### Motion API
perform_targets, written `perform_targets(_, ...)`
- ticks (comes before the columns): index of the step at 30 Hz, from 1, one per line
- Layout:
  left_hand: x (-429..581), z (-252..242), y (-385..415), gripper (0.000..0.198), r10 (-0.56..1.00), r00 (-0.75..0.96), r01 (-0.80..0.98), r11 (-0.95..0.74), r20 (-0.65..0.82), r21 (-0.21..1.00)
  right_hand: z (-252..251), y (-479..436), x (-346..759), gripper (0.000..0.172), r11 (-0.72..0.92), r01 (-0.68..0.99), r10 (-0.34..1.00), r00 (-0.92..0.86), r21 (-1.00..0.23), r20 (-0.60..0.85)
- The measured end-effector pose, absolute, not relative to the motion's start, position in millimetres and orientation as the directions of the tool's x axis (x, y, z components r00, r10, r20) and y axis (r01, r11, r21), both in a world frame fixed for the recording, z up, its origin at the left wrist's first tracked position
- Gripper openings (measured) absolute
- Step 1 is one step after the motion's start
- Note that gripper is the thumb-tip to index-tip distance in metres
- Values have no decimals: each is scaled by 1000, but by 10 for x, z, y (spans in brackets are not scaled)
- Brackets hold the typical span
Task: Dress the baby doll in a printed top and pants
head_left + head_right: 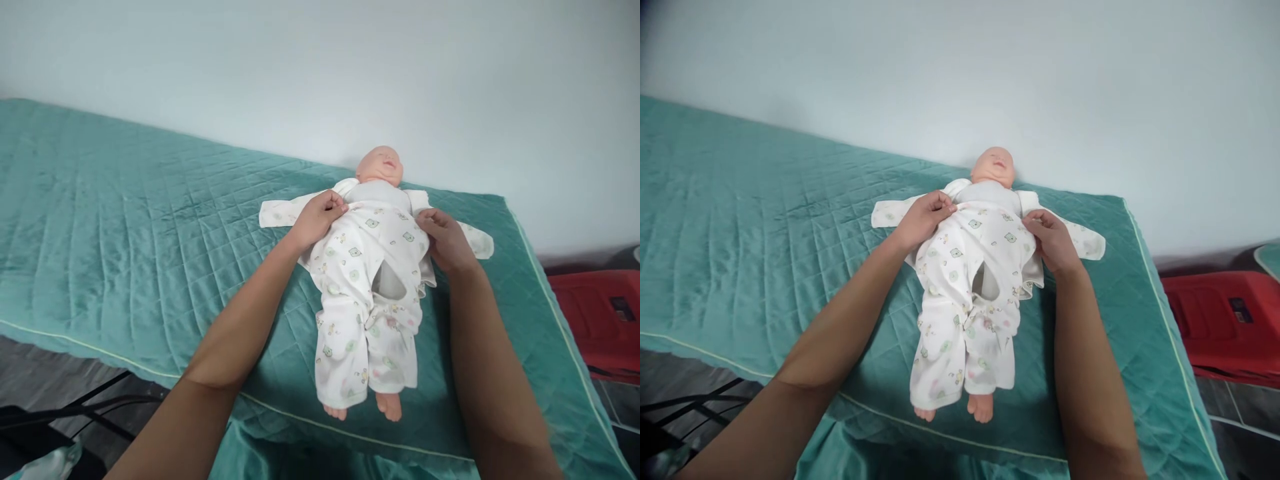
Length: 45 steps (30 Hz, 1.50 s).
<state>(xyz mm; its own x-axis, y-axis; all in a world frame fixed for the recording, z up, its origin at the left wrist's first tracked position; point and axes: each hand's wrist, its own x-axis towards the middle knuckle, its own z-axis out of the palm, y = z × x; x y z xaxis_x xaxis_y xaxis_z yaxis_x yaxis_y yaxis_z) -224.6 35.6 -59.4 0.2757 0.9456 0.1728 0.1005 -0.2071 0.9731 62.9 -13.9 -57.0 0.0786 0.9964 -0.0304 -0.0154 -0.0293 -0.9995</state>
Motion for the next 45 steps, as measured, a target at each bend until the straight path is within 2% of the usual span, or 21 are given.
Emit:
perform_targets(6, -2340, -585, 268, 16, 919, 373, 137, -192, 129, 972, -528, -301, 650, 27, -23, 219, 999, -35, -976, -31)
perform_targets(11, -2404, -595, 214, 18, 904, 410, 89, -175, 124, 981, -489, -418, 682, 32, 27, 255, 994, -111, -967, -2)
perform_targets(19, -2454, -587, 165, 24, 889, 450, 38, -106, 78, 994, -577, -435, 599, 33, -66, 366, 998, 39, -928, -55)
perform_targets(25, -2514, -531, 128, 27, 845, 529, 69, -128, 72, 989, -647, -452, 522, 21, -20, 597, 979, 175, -802, 106)
perform_targets(28, -2502, -564, 151, 15, 862, 502, 126, -155, 72, 980, -629, -494, 502, 14, 6, 627, 978, 159, -779, 135)
perform_targets(34, -2463, -645, 192, 12, 883, 456, 140, -197, 114, 970, -566, -547, 545, 24, -101, 505, 995, 76, -857, -72)
perform_targets(41, -2426, -696, 223, 22, 951, 308, -18, -4, 9, 1000, -613, -455, 543, 25, -136, 633, 986, 163, -762, -41)
perform_targets(45, -2366, -696, 199, 18, 989, 147, -9, 13, -12, 1000, -647, -440, 486, 22, -102, 730, 972, 219, -676, 90)
